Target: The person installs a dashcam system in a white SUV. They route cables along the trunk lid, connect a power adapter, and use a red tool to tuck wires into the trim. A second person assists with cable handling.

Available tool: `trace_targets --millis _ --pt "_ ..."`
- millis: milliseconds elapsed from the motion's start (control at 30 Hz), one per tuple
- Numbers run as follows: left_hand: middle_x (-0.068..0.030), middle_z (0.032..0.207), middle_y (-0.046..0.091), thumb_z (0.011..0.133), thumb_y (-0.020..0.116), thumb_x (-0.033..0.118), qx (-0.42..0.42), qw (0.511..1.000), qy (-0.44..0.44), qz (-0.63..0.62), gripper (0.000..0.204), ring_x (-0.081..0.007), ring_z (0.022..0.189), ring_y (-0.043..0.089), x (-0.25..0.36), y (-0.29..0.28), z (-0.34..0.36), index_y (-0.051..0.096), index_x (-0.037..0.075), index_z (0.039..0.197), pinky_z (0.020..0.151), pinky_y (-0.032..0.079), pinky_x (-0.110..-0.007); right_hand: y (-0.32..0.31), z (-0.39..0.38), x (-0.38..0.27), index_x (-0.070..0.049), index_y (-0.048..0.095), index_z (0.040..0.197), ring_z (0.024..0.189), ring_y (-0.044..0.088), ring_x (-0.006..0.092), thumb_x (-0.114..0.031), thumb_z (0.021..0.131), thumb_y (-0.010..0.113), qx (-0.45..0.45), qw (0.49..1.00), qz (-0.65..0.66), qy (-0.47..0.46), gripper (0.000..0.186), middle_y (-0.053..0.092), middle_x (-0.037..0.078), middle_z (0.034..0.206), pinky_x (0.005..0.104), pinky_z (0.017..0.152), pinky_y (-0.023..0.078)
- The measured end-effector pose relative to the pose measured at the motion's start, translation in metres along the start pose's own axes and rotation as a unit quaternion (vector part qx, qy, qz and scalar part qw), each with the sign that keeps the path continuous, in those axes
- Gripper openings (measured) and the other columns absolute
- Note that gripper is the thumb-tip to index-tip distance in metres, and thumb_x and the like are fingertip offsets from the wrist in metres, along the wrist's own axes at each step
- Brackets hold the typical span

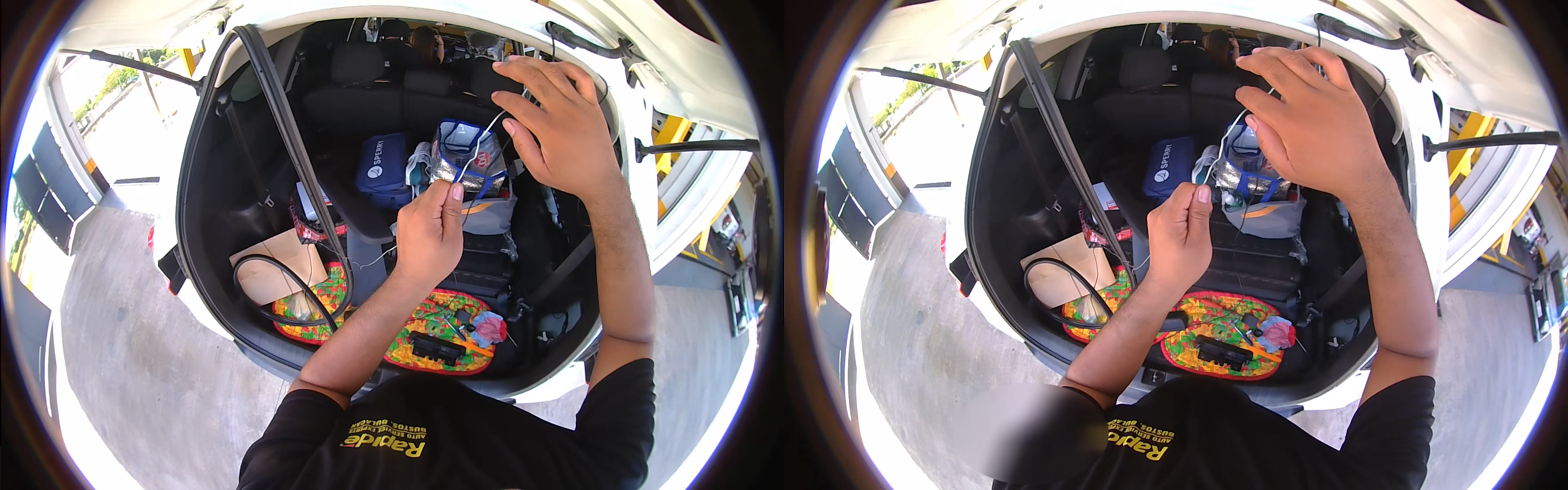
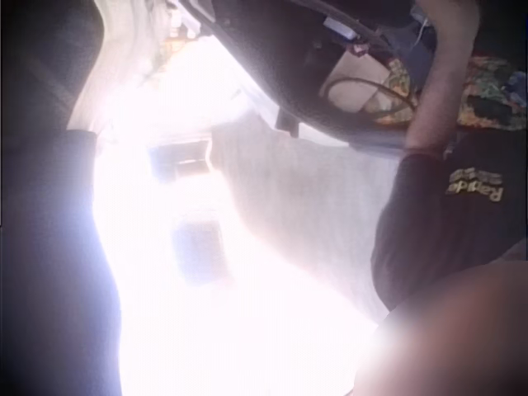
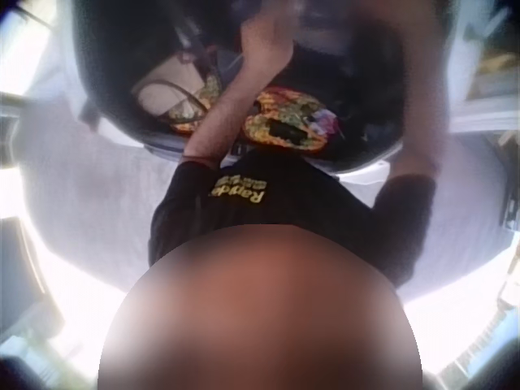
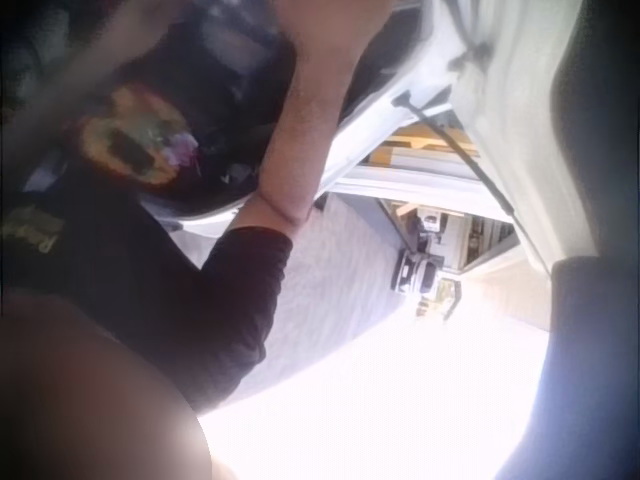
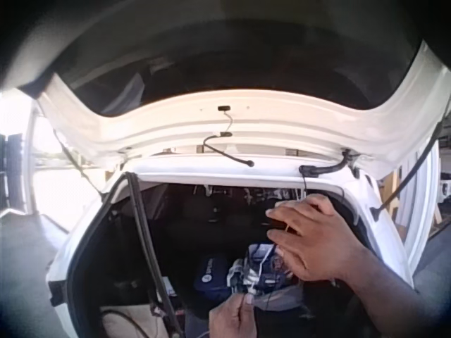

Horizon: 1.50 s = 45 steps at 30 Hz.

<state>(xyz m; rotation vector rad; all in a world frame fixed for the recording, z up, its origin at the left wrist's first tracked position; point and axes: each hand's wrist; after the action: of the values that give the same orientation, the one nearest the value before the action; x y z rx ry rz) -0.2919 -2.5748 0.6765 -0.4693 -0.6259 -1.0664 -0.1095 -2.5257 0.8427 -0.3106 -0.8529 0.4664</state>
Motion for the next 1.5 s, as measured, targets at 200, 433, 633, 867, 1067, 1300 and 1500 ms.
trace_targets --millis 200,433,633,867,1067,1300,1500 --pt "-0.0103 0.067 0.059 0.112 0.058 0.018 0.006 1.0 0.003 -0.011 0.026 -0.021 0.056 0.054 0.001 0.001 0.0 0.06 0.001 0.093 0.055 0.043 -0.035 0.025 -0.011 0.001 -0.02 0.072 0.13 0.138 0.058 0.0213 -0.022 0.095 0.078 0.027 0.997 -0.017 0.074 0.036 0.061 0.0 0.148 0.0419 0.112 0.045" --pt "-0.0081 0.069 0.059 0.113 0.058 0.018 -0.016 1.0 0.007 -0.011 0.029 -0.0163 0.059 0.051 0.003 -0.006 0.0 0.059 0.0 0.091 0.056 0.042 -0.033 0.03 -0.018 -0.002 -0.021 0.078 0.12 0.132 0.063 0.0194 -0.041 0.09 0.081 0.122 0.988 -0.062 0.068 0.036 0.069 -0.001 0.136 0.0407 0.106 0.047" --pt "-0.0124 0.07 0.058 0.112 0.057 0.018 -0.042 0.999 -0.009 -0.026 0.029 -0.0257 0.059 0.054 0.004 -0.012 0.006 0.057 0.0 0.089 0.056 0.042 -0.037 0.05 -0.014 -0.009 -0.022 0.08 0.119 0.122 0.068 0.0176 -0.045 0.088 0.082 0.17 0.979 -0.075 0.082 0.039 0.072 -0.005 0.118 0.0389 0.097 0.051" --pt "-0.0124 0.07 0.06 0.113 0.055 0.019 -0.053 0.997 -0.022 -0.046 0.029 -0.0262 0.061 0.057 0.006 -0.016 0.012 0.058 0.0 0.091 0.057 0.043 -0.038 0.062 -0.013 -0.026 -0.023 0.08 0.117 0.118 0.069 0.0173 -0.05 0.087 0.081 0.156 0.978 -0.105 0.089 0.04 0.072 -0.005 0.113 0.0384 0.094 0.052" --pt "-0.0166 0.069 0.062 0.112 0.056 0.022 -0.065 0.997 -0.028 -0.038 0.031 -0.0359 0.06 0.063 0.008 -0.019 0.017 0.058 0.0 0.091 0.057 0.045 -0.042 0.068 -0.016 -0.026 -0.021 0.078 0.104 0.094 0.071 0.0147 -0.052 0.088 0.079 0.172 0.971 -0.125 0.112 0.035 0.071 -0.006 0.101 0.0322 0.076 0.055" --pt "-0.0178 0.069 0.063 0.112 0.058 0.02 -0.084 0.994 -0.037 -0.064 0.032 -0.0339 0.059 0.065 0.004 -0.009 0.02 0.056 -0.001 0.087 0.056 0.046 -0.041 0.079 -0.015 -0.054 -0.012 0.075 0.095 0.068 0.071 0.0181 -0.042 0.095 0.077 0.186 0.942 0.087 0.264 0.029 0.071 0.0 0.081 0.03 0.057 0.055" --pt "-0.0178 0.066 0.062 0.111 0.058 0.018 -0.062 0.996 -0.017 -0.064 0.032 -0.0336 0.056 0.063 0.002 0.004 0.016 0.057 -0.001 0.086 0.054 0.046 -0.041 0.059 -0.017 -0.091 0.003 0.072 0.118 0.08 0.075 0.0128 -0.019 0.11 0.064 0.088 0.751 0.48 0.445 0.025 0.076 0.008 0.09 0.0272 0.071 0.06"
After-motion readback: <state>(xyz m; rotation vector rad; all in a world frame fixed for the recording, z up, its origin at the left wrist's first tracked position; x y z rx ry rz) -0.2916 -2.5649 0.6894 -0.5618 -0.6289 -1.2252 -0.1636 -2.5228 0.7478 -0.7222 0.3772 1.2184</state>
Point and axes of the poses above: each hand's wrist, its own z-axis towards the middle knuckle, its own y-axis out of the palm, x = y × z
